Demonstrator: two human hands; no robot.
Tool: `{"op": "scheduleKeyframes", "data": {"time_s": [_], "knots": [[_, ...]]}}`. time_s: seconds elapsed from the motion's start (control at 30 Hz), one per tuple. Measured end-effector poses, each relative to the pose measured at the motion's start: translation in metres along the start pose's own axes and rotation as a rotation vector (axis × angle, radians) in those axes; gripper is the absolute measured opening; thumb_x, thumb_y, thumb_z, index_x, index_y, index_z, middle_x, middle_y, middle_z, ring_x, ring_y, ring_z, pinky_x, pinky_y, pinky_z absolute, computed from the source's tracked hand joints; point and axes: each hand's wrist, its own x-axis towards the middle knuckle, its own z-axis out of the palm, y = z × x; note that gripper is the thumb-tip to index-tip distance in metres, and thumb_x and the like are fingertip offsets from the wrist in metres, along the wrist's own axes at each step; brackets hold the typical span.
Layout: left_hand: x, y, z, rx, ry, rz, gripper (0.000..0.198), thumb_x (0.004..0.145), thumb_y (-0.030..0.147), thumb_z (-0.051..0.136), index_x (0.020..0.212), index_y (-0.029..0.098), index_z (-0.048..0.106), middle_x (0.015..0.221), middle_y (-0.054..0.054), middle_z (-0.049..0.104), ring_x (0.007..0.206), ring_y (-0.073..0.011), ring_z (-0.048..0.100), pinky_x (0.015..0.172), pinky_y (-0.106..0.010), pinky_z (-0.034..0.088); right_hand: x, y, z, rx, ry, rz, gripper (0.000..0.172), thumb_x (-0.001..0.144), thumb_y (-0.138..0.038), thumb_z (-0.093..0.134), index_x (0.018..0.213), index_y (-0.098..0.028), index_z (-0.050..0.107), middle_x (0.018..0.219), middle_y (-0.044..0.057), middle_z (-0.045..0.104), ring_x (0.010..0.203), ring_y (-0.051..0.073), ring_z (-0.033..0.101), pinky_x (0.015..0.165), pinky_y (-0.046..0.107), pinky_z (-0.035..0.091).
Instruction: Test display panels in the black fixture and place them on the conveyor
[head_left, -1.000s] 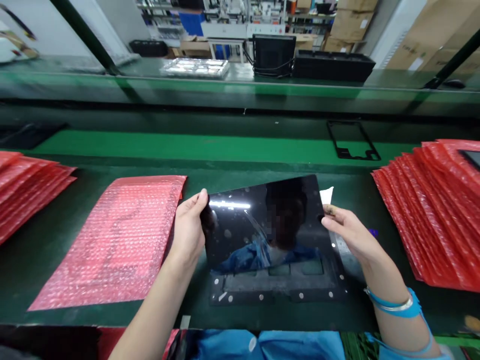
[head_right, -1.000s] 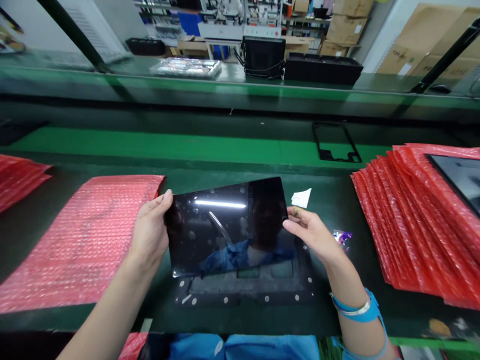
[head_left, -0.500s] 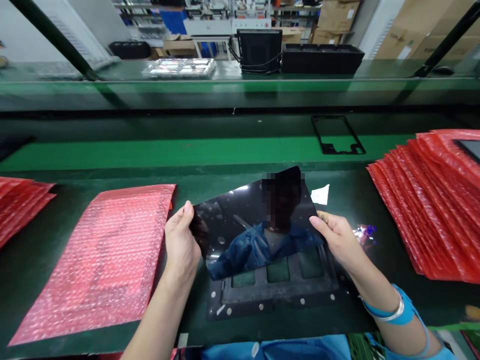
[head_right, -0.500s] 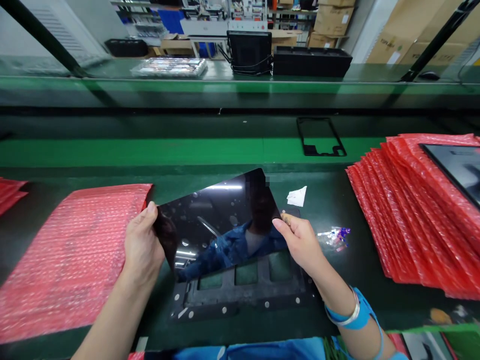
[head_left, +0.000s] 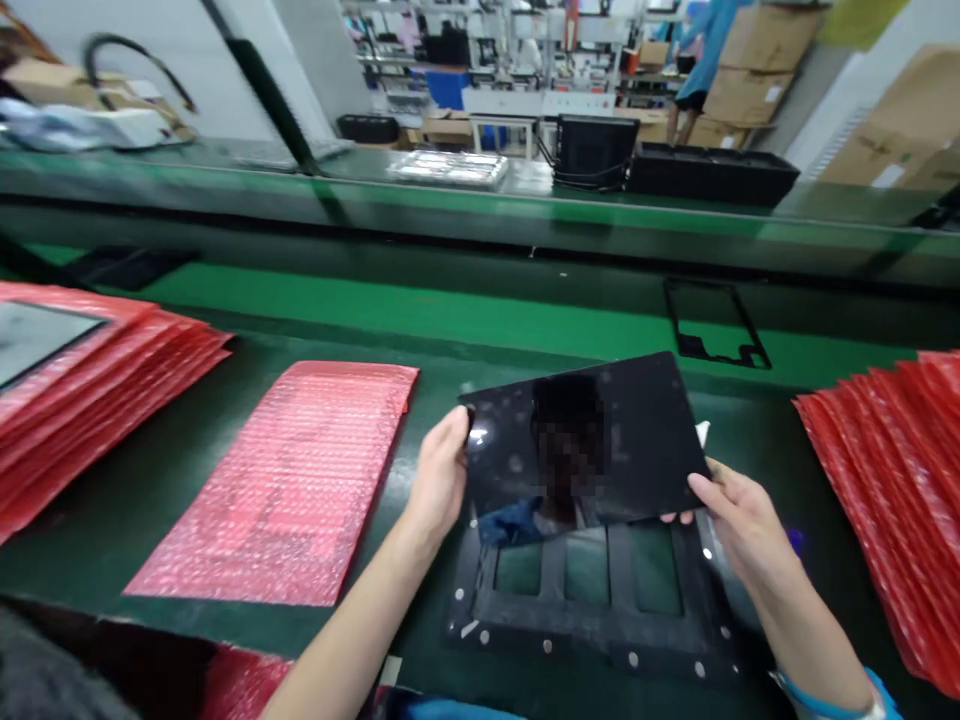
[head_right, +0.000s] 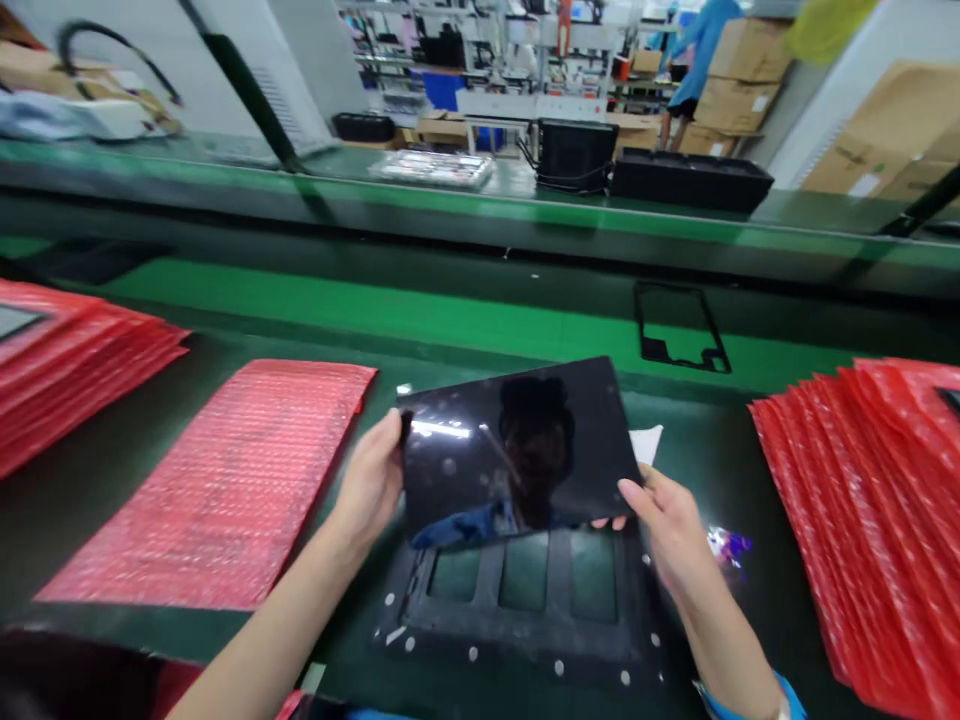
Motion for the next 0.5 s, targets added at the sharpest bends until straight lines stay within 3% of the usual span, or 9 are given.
{"op": "scheduleKeyframes", "data": {"time_s": [0.1, 0.2, 0.37, 0.5], "knots": [[-0.01, -0.001, 0.005, 0.012, -0.205, -0.071, 0.043, 0.07, 0.057, 0.08, 0.073, 0.019, 0.06, 0.063, -0.001, 0.063, 0.058, -0.0159, 0.062, 0.053, -0.026, 0.046, 0.006, 0.002, -0.011, 0.036, 0.142, -0.035, 0.042, 0.062, -0.055, 0.091, 0.077, -0.02, 0.073, 0.067, 0.007, 0.067, 0.052, 0.019, 0.061, 0.044, 0.026, 0.049], [-0.017, -0.006, 0.008, 0.046, -0.332, -0.114, 0.037, 0.072, 0.052, 0.08, 0.076, 0.019, 0.064, 0.066, -0.005, 0.067, 0.057, -0.0202, 0.066, 0.052, -0.03, 0.048, 0.011, 0.007, -0.018, 0.038, 0.189, -0.021, 0.043, 0.06, -0.055, 0.092, 0.075, -0.02, 0.074, 0.069, 0.008, 0.067, 0.055, 0.021, 0.063, 0.043, 0.027, 0.049], [-0.015, -0.015, 0.001, 0.071, -0.325, -0.072, 0.035, 0.072, 0.051, 0.08, 0.072, 0.022, 0.06, 0.061, -0.004, 0.065, 0.053, -0.0214, 0.066, 0.047, -0.031, 0.047, 0.017, 0.007, -0.008, 0.057, 0.153, 0.03, 0.043, 0.057, -0.052, 0.094, 0.077, -0.02, 0.072, 0.067, 0.007, 0.067, 0.054, 0.023, 0.064, 0.04, 0.027, 0.048], [-0.006, 0.008, -0.017, 0.037, -0.27, 0.014, 0.036, 0.074, 0.05, 0.077, 0.087, 0.019, 0.063, 0.071, -0.005, 0.069, 0.059, -0.0212, 0.068, 0.054, -0.03, 0.052, 0.047, -0.018, 0.023, 0.073, 0.083, 0.002, 0.049, 0.053, -0.052, 0.096, 0.079, -0.019, 0.07, 0.071, 0.006, 0.068, 0.053, 0.022, 0.065, 0.038, 0.025, 0.045]]}}
